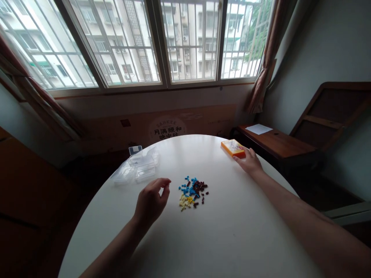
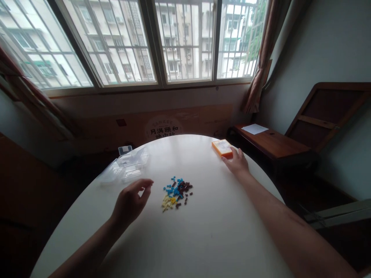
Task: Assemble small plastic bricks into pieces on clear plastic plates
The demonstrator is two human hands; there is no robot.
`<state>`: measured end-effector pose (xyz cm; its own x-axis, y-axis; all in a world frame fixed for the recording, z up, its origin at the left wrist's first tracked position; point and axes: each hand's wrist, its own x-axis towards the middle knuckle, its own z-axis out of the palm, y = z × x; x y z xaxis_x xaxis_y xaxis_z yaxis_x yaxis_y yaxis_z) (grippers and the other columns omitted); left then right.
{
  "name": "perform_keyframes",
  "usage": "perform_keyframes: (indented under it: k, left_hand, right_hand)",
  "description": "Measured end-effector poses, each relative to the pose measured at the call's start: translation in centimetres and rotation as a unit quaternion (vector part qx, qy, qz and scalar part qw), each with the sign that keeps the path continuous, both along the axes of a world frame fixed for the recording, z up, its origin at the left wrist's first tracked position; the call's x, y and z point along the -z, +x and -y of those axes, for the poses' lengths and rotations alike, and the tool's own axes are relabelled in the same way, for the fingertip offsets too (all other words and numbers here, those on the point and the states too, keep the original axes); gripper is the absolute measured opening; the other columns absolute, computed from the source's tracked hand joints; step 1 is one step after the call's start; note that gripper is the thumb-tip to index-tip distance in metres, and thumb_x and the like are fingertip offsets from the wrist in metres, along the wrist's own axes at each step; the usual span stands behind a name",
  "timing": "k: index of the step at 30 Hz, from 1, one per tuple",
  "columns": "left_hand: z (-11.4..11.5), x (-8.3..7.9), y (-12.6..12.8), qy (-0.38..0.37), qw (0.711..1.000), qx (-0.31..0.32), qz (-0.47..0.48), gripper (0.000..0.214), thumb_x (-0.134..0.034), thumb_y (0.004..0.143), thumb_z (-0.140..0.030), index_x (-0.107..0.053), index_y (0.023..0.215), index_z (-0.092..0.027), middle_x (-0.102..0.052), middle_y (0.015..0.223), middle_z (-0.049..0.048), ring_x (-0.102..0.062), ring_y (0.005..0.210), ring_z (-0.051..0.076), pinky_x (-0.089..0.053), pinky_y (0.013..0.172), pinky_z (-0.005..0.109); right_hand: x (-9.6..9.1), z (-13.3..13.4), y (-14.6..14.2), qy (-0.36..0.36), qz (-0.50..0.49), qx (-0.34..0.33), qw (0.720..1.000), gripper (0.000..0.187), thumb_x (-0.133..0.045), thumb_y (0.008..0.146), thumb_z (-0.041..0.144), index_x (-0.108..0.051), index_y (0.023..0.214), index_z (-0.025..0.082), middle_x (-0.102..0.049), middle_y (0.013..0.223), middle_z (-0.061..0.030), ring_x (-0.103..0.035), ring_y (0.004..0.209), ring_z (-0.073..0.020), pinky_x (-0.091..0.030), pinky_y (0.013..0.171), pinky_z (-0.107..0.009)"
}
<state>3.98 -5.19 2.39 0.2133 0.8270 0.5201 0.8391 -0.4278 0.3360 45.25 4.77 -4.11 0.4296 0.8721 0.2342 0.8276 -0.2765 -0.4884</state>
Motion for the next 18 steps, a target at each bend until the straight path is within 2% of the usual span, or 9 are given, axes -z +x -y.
perform_keyframes:
  k: [3, 7, 9, 12, 16, 18]
  left_hand:
    - [-0.2, 1.0, -0.6, -0.002, 0.999, 0.028, 0.03, 0.02, -0.047, 0.087, -0.024, -0.067, 0.093, -0.022, -0.073, 0.086, 0.0019, -0.068, 0.075, 0.018, -0.054, 0.072, 0.03]
    - [-0.2, 0.9, -1.1, 0.021, 0.995, 0.06, 0.075, 0.019, -0.048, 0.088, -0.024, -0.067, 0.092, -0.021, -0.072, 0.081, 0.0013, -0.067, 0.07, 0.016, -0.054, 0.068, 0.027]
    - [-0.2, 0.7, -1.4, 0.036, 0.993, 0.06, 0.092, 0.018, -0.049, 0.088, -0.023, -0.067, 0.092, -0.02, -0.071, 0.079, 0.0007, -0.066, 0.069, 0.016, -0.054, 0.066, 0.026]
    - [-0.3, 0.6, -1.9, 0.036, 0.993, 0.062, 0.099, 0.017, -0.051, 0.087, -0.021, -0.067, 0.093, -0.02, -0.071, 0.077, -0.0003, -0.066, 0.068, 0.015, -0.054, 0.063, 0.025]
    - [-0.7, 0.9, -1.9, 0.025, 0.993, 0.073, 0.094, 0.017, -0.051, 0.087, -0.019, -0.067, 0.093, -0.02, -0.07, 0.077, -0.0006, -0.065, 0.065, 0.014, -0.053, 0.062, 0.024]
    - [-0.7, 1.1, -1.8, 0.016, 0.992, 0.087, 0.088, 0.017, -0.051, 0.087, -0.018, -0.067, 0.093, -0.02, -0.07, 0.076, -0.0005, -0.064, 0.064, 0.013, -0.052, 0.06, 0.024]
  right_hand:
    - [-0.2, -1.1, -0.2, -0.03, 0.007, 0.013, 0.999, 0.083, -0.053, 0.079, 0.067, -0.032, 0.148, 0.025, -0.028, 0.153, -0.0179, -0.035, 0.137, -0.0347, -0.03, 0.107, -0.046]
    - [-0.2, -2.8, -0.9, -0.05, 0.011, 0.042, 0.998, 0.097, -0.058, 0.073, 0.071, -0.023, 0.151, 0.025, -0.027, 0.152, -0.0213, -0.029, 0.139, -0.0378, -0.025, 0.106, -0.052]
    - [-0.3, -3.4, -1.3, -0.052, 0.01, 0.056, 0.997, 0.101, -0.059, 0.07, 0.071, -0.021, 0.152, 0.025, -0.031, 0.149, -0.0219, -0.033, 0.136, -0.0389, -0.025, 0.105, -0.054]
    - [-0.4, -3.9, -1.5, -0.048, 0.004, 0.068, 0.997, 0.097, -0.057, 0.073, 0.068, -0.021, 0.152, 0.024, -0.04, 0.139, -0.0215, -0.043, 0.127, -0.0394, -0.026, 0.102, -0.055]
    - [-0.6, -3.6, -1.5, -0.03, -0.006, 0.046, 0.998, 0.095, -0.062, 0.071, 0.061, -0.026, 0.15, 0.024, -0.041, 0.136, -0.0205, -0.044, 0.125, -0.0405, -0.025, 0.104, -0.055]
    - [-0.7, -3.2, -1.5, -0.013, -0.017, 0.016, 1.0, 0.096, -0.065, 0.069, 0.057, -0.026, 0.15, 0.024, -0.041, 0.136, -0.0189, -0.044, 0.126, -0.0383, -0.027, 0.105, -0.051]
